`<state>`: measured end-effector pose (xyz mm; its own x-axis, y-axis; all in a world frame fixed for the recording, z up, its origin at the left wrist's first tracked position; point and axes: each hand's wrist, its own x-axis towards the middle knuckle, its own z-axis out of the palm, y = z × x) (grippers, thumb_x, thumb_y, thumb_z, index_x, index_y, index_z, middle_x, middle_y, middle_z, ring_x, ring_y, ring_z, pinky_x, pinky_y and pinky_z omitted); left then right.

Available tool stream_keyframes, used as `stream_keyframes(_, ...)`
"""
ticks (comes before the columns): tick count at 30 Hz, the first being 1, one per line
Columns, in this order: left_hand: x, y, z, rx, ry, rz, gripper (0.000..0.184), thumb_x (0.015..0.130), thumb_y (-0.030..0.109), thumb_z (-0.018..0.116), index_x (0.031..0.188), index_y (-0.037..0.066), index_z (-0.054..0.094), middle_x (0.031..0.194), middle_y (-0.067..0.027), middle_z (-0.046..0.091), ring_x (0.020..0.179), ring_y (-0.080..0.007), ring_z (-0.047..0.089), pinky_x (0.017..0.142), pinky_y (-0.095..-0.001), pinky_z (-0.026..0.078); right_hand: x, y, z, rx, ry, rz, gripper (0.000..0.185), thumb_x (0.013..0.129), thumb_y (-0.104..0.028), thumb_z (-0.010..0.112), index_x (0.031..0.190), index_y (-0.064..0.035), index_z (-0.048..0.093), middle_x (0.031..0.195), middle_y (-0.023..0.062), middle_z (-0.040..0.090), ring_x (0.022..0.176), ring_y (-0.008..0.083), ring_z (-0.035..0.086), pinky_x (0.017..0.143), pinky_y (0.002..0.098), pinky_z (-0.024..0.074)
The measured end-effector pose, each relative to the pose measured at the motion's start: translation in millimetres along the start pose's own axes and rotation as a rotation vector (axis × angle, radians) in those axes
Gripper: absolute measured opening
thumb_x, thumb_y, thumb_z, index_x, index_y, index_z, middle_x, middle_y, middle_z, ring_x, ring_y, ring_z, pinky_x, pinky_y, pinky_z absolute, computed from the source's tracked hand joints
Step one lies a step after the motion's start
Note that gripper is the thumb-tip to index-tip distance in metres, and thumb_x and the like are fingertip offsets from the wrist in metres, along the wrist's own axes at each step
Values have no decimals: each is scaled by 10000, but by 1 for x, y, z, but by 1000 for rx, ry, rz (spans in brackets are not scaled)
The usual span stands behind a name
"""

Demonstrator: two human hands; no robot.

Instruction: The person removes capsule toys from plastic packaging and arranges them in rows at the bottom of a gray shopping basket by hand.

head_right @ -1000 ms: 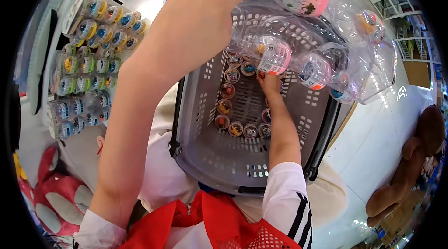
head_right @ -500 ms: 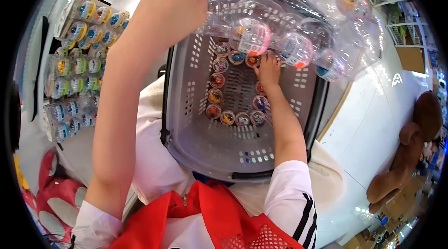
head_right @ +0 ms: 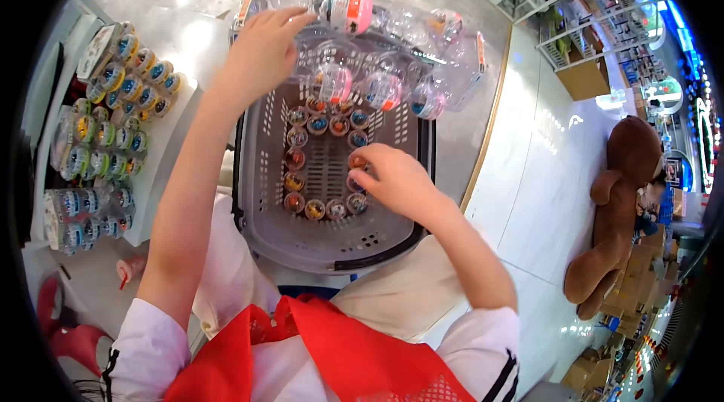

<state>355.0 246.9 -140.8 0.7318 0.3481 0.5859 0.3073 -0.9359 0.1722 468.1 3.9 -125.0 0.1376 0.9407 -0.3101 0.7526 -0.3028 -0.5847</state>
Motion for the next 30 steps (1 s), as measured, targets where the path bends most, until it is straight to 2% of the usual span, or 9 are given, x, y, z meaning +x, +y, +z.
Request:
stream_keyframes(3, -6, 18, -11, 12, 29, 6, 445, 774, 38, 544, 1213, 106, 509, 1251, -77, 504, 1137, -276, 478, 986, -414, 365, -11, 10, -11, 409, 508, 193, 312, 823, -204, 618, 1064, -12, 572, 979, 124, 607, 818, 243, 600, 724, 363, 481)
stream_keyframes(6, -8, 35, -14, -19, 122, 48, 446, 780, 58, 559, 1219, 109, 500, 1259, -80, 494, 1148, -278, 472, 991, -407, 359, 4, 33, -19, 391, 1033, 145, 331, 829, -184, 602, 1116, -26, 550, 1041, 117, 574, 926, 250, 566, 810, 375, 451)
stream_keyframes(9, 2, 37, -9, -26, 141, 40, 500, 792, 103, 581, 1272, 83, 443, 1301, -101, 461, 1174, -288, 450, 998, -415, 352, 20, 48, -37, 92, 1306, 127, 378, 828, -181, 592, 1173, -42, 519, 1161, 148, 515, 1093, 300, 481, 940, 399, 371)
stream_keyframes(12, 20, 32, 5, -20, 149, 22, 535, 812, 156, 590, 1304, 64, 403, 1324, -120, 440, 1190, -300, 436, 1008, -418, 343, 42, 71, -52, -158, 1439, -1, 427, 813, -176, 595, 1206, -48, 490, 1252, 156, 453, 1199, 327, 385, 1021, 418, 279)
stream_keyframes(16, 35, 28, 23, 40, 72, 32, 568, 835, 236, 598, 1324, 51, 378, 1338, -143, 424, 1206, -308, 425, 1013, -413, 340, 60, 62, -64, -357, 1249, -236, 453, 780, -178, 623, 1194, -44, 497, 1239, 165, 472, 1168, 338, 425, 1012, 451, 294)
stream_keyframes(19, 41, 34, 17, -144, 9, -88, 628, 751, 260, 701, 1281, 51, 436, 1289, -142, 460, 1172, -304, 450, 982, -422, 368, 73, 33, -63, -289, 1095, -365, 476, 761, -174, 646, 1190, -36, 492, 1189, 171, 509, 1116, 319, 478, 948, 450, 362)
stream_keyframes(23, 32, 51, 1, -235, 47, -77, 692, 625, 197, 774, 1238, 59, 485, 1173, -111, 520, 1084, -304, 488, 931, -415, 396, 89, 16, -44, 43, 911, -344, 559, 728, -214, 686, 1210, -27, 472, 1194, 158, 496, 1066, 313, 492, 854, 422, 424)
stream_keyframes(26, 17, 56, -5, -163, 122, -45, 697, 568, 191, 770, 1201, 64, 506, 1087, -88, 542, 979, -285, 512, 874, -389, 401, 83, 0, -39, -173, 904, -378, 612, 700, -253, 715, 1222, -43, 472, 1218, 136, 484, 1013, 315, 497, 825, 414, 423)
stream_keyframes(30, 5, 58, -17, -141, 138, 20, 740, 537, 144, 740, 1237, 96, 506, 1077, -58, 545, 992, -250, 508, 866, -372, 397, 76, -20, -41, -320, 814, -341, 682, 614, -353, 771, 1187, -81, 520, 1237, 78, 484, 938, 276, 497, 778, 400, 407)
